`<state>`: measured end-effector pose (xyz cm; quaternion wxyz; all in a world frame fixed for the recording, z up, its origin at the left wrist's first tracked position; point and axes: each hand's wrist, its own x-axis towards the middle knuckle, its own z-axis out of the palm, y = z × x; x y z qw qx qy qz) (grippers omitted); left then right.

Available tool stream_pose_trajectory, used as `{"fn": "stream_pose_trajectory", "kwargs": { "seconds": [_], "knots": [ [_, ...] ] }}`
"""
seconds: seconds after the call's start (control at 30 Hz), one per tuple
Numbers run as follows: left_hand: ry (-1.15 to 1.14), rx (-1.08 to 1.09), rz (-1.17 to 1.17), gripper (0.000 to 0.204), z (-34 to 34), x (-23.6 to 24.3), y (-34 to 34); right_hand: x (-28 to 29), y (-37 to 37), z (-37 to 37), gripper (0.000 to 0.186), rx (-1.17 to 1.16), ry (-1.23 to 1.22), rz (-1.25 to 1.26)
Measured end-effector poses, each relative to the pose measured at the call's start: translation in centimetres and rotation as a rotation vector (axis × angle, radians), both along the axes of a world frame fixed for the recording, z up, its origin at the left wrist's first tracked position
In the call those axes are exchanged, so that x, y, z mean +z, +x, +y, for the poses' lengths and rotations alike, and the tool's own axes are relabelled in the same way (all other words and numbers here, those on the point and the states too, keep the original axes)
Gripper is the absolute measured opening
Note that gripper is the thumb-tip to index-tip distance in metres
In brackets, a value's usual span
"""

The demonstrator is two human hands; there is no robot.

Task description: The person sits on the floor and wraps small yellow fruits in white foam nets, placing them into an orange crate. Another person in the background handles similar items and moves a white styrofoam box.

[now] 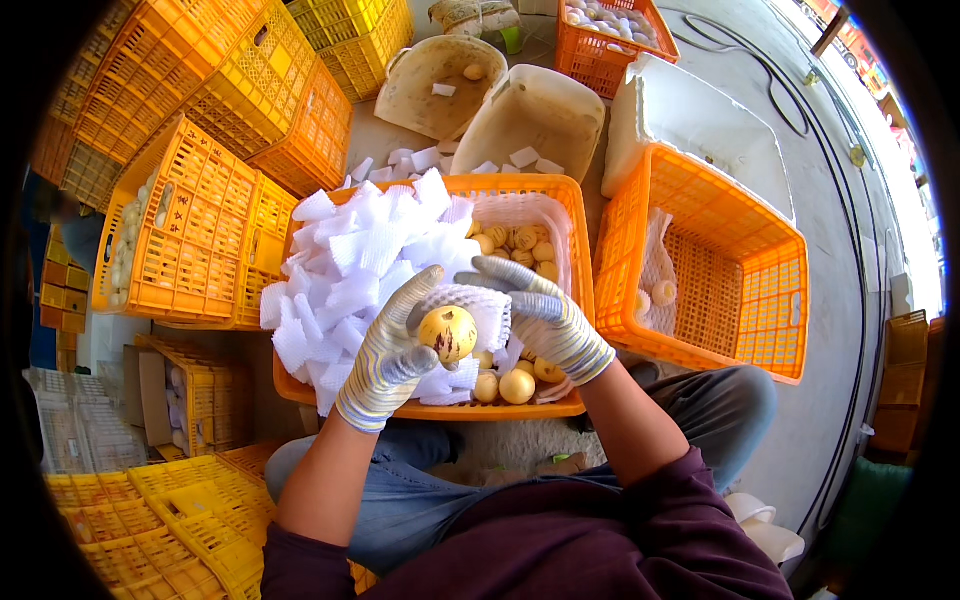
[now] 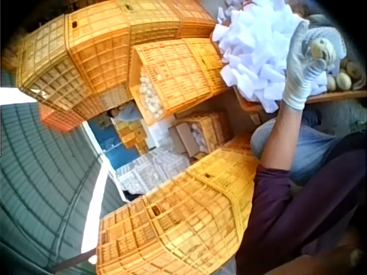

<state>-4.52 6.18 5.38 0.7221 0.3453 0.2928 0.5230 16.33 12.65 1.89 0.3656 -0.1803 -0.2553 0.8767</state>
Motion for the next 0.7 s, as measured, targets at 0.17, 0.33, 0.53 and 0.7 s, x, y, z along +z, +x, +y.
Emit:
{"fn": "stream_pose_trajectory", "kwargs": {
  "seconds": [0.17, 0.33, 0.53, 0.7],
  "knots": [
    [0.084, -0.031, -0.024, 0.090, 0.3, -1.1, -0.4, 1.6, -1.4, -0.7, 0.074, 0.096, 0.167, -0.133],
    [0.008, 0.037, 0.249, 0.084, 0.6, -0.5, -1.2, 1.8, -0.7, -0.4, 0.061, -0.053, 0.262, -0.540],
    [0.165, 0.175, 0.985, 0.080, 1.1, -1.0, 0.0, 3.1, -2.9, -3.5, 0.054, -0.331, 0.702, -0.846],
    [0.058, 0.279, 1.021, 0.065, 1.4, -3.6, -1.3, 3.1, -2.6, -2.9, 0.059, -0.122, 0.485, -0.427]
  ]
}}
